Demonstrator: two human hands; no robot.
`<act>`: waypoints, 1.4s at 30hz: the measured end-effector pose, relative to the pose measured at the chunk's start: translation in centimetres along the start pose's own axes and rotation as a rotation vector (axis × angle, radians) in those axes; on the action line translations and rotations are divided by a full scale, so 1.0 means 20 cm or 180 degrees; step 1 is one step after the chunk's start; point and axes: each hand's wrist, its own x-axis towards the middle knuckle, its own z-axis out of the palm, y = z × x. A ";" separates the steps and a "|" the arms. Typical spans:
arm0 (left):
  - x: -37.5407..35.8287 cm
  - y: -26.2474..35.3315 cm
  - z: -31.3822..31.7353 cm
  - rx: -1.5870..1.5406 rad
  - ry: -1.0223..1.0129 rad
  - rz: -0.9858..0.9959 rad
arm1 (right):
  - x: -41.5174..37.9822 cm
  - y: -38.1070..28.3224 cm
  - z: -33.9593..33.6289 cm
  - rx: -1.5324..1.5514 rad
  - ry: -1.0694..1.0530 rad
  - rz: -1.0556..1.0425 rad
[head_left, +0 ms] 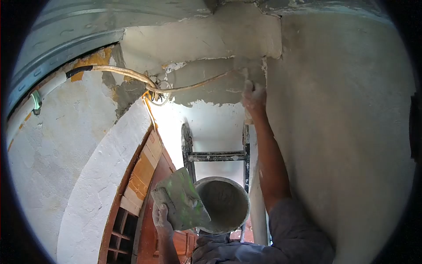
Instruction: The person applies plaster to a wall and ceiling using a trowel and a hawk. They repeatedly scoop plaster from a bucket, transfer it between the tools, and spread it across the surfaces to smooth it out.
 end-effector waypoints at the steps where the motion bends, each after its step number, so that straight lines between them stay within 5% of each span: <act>1: 0.01 0.00 0.03 0.0061 -0.0011 0.0000 | 0.02 0.01 0.05 -0.0363 -0.0034 -0.0365; 5: 0.02 0.01 0.09 0.0135 -0.0057 0.0016 | 0.06 0.08 0.10 -0.1324 0.0509 -0.1279; 11: -0.02 -0.02 -0.04 0.0003 0.0056 -0.0042 | 0.27 0.26 -0.17 -0.0336 0.0599 -0.0841; 14: -0.03 0.02 -0.01 0.0021 0.0132 -0.0137 | 0.13 0.04 -0.13 0.0672 0.0049 0.0147; 16: -0.01 0.00 0.02 -0.0060 0.0058 -0.0133 | 0.07 -0.05 -0.03 -0.0826 0.0197 -0.0590; 21: 0.03 -0.05 0.06 0.0113 -0.0223 -0.0042 | 0.05 -0.17 0.23 -0.1093 -0.0430 -0.0863; 24: 0.02 -0.02 0.08 0.0109 -0.0265 -0.0103 | 0.08 -0.20 0.16 -0.1513 -0.0227 -0.0612; 31: -0.05 -0.06 -0.07 -0.0035 0.0093 -0.0246 | 0.32 0.01 -0.17 -0.0614 0.0654 -0.0833; 40: -0.05 -0.07 -0.01 -0.0084 -0.0015 -0.0311 | 0.10 -0.10 0.08 -0.1056 -0.0355 -0.1171; 42: -0.05 -0.06 0.00 -0.0095 -0.0028 -0.0281 | 0.11 -0.12 0.08 -0.1243 -0.0072 -0.0904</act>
